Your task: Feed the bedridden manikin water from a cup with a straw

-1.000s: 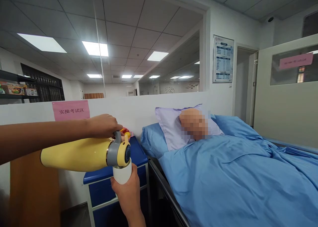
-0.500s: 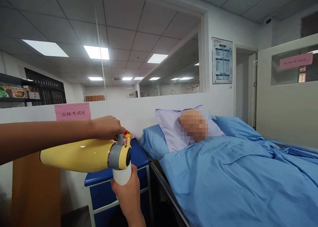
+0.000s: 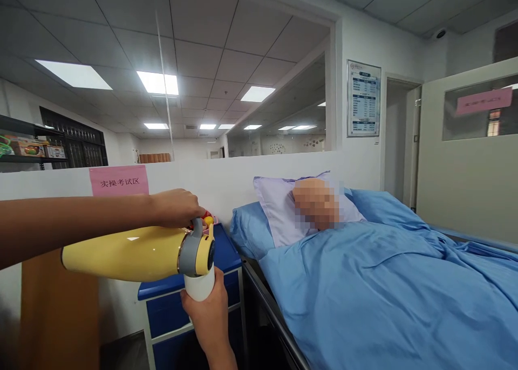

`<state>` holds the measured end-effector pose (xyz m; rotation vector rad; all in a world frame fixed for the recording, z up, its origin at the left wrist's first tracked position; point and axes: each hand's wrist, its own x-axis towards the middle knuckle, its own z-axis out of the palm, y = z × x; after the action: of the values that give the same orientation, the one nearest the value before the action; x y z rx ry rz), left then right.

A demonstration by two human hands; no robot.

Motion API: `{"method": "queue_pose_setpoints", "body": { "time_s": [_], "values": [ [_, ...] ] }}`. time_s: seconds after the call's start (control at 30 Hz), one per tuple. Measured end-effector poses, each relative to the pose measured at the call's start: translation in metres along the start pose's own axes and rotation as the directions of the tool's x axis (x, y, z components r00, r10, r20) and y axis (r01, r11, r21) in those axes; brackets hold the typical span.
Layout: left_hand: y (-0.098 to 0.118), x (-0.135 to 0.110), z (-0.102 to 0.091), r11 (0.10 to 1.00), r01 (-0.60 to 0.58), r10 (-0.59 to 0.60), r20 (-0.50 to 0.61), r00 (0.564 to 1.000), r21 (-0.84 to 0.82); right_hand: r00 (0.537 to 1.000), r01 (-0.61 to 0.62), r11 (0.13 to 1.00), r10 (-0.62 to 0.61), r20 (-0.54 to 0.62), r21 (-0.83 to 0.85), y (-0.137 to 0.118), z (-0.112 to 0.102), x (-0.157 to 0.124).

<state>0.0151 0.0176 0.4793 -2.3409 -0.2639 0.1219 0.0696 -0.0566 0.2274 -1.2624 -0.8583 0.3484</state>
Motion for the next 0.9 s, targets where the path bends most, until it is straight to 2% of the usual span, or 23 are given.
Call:
{"method": "queue_pose_setpoints", "body": {
  "time_s": [0.2,0.47,0.63,0.73,0.8,0.87,0.9],
  "values": [
    [0.000,-0.001,0.009,1.000,0.005,-0.005,-0.002,1.000,-0.027,0.999,0.015,1.000,-0.014,-0.041,0.018,0.007,0.006,-0.003],
    [0.002,-0.004,0.014,1.000,0.007,-0.007,0.016,1.000,-0.023,1.000,-0.012,1.000,0.012,-0.011,0.029,0.012,0.007,-0.003],
    [0.005,-0.006,0.026,0.999,-0.019,0.019,0.004,1.000,-0.048,1.000,-0.010,1.000,0.010,0.000,0.005,0.021,0.010,-0.005],
    [-0.001,-0.011,0.047,0.993,-0.002,0.003,0.007,1.000,-0.119,1.000,-0.006,1.000,0.007,0.011,-0.023,0.031,0.013,-0.004],
    [-0.013,-0.016,0.072,0.980,0.050,-0.050,0.009,0.999,-0.195,0.999,-0.016,1.000,0.016,0.041,-0.011,0.040,0.016,-0.001],
    [-0.032,-0.023,0.108,0.935,0.177,-0.195,-0.027,0.980,-0.306,0.996,-0.050,0.999,0.049,0.070,0.009,0.051,0.018,0.004],
    [-0.043,-0.027,0.128,0.883,0.279,-0.327,-0.069,0.942,-0.377,0.994,-0.076,0.997,0.075,0.074,0.010,0.058,0.019,0.006]
  ]
}}
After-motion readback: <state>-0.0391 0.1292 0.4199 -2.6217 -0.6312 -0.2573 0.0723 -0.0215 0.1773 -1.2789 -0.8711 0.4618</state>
